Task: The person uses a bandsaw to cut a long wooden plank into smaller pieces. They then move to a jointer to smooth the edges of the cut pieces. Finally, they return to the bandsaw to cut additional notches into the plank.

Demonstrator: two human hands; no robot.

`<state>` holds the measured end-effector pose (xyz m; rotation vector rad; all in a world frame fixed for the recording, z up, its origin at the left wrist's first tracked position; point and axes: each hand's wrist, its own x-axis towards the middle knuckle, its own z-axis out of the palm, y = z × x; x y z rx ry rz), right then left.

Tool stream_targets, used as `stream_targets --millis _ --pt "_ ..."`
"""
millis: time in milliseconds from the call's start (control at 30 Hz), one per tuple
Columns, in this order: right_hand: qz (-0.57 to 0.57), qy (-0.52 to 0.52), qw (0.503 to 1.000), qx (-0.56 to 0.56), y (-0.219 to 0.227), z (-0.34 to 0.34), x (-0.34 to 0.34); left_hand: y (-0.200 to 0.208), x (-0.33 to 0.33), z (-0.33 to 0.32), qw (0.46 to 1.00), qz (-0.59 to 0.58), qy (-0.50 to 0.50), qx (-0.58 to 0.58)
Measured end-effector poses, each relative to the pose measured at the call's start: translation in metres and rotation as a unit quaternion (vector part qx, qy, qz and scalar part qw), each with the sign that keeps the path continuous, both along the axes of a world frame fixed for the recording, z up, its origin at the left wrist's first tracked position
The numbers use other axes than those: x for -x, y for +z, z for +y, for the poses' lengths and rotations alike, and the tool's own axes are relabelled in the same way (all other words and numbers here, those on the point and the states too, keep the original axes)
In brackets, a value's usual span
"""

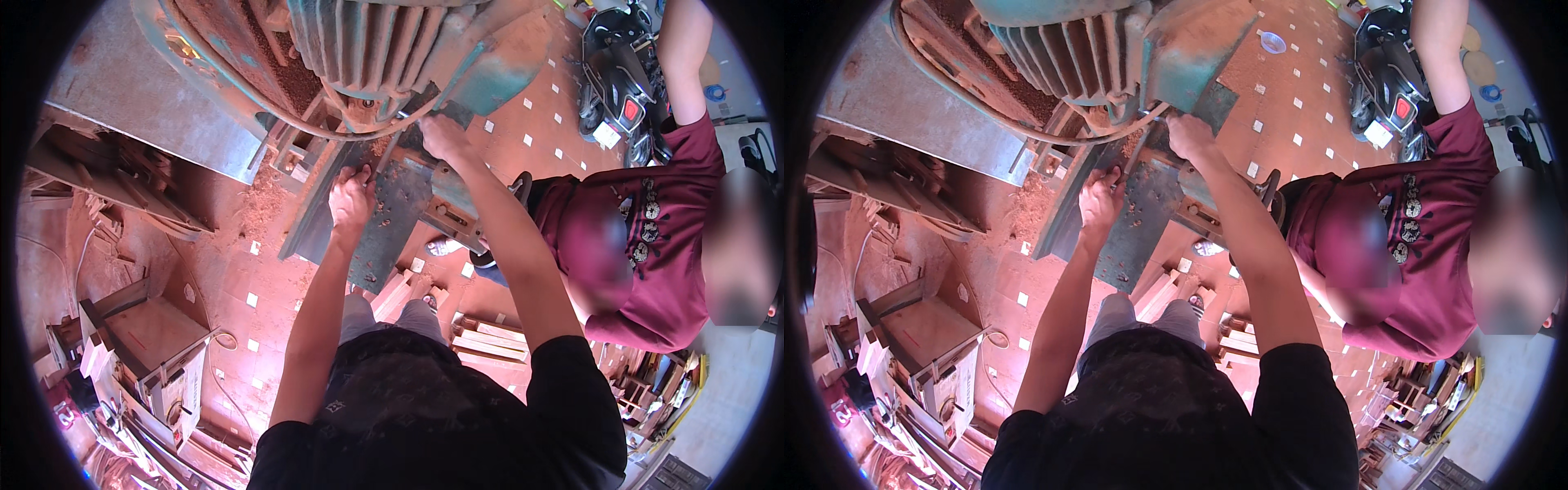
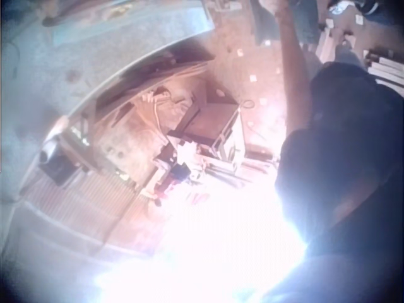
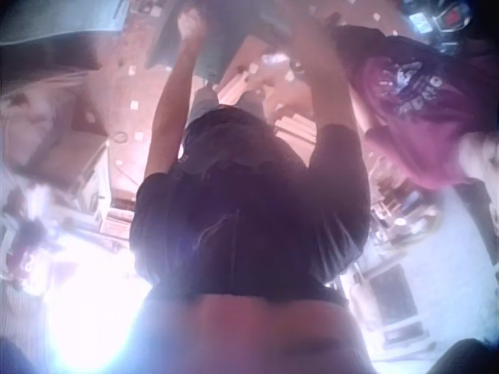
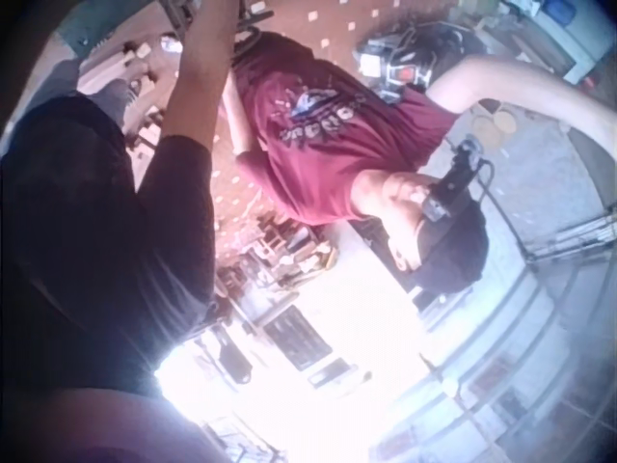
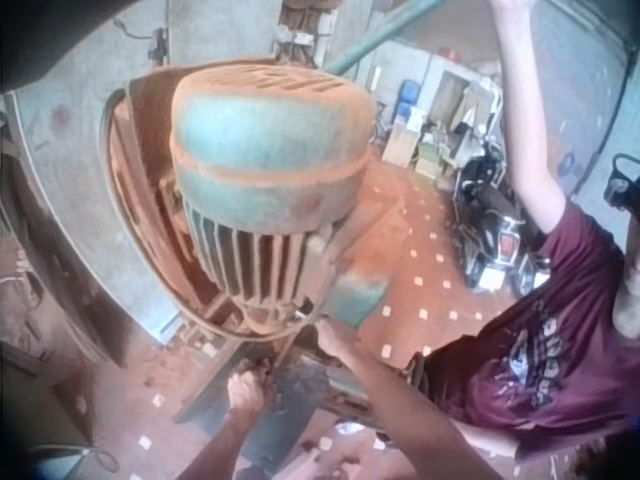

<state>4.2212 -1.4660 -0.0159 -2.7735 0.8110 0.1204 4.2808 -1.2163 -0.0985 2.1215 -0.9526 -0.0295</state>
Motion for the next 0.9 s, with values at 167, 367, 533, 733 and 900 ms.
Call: stream_targets --millis 167,367,533,733,900 --pt "-0.052 -0.003 0.999 0.008 0.016 0.001 -0.005 0.0 -0.005 -0.001 1.0 -0.005 0.011 -0.002" --pt "-0.015 0.029 0.999 -0.002 0.001 -0.006 0.003 0.007 -0.003 0.0 1.0 0.017 0.014 -0.019" --pt "0.029 0.015 0.999 0.012 0.018 0.005 0.001 0.008 -0.003 0.009 0.999 0.032 0.007 -0.02" --pt "-0.063 -0.073 0.995 -0.025 0.06 0.065 0.06 -0.014 0.01 0.035 0.995 -0.055 -0.007 -0.084" --pt "-0.125 -0.056 0.989 -0.05 0.044 0.095 0.1 -0.027 0.046 0.037 0.98 -0.098 0.016 -0.174"
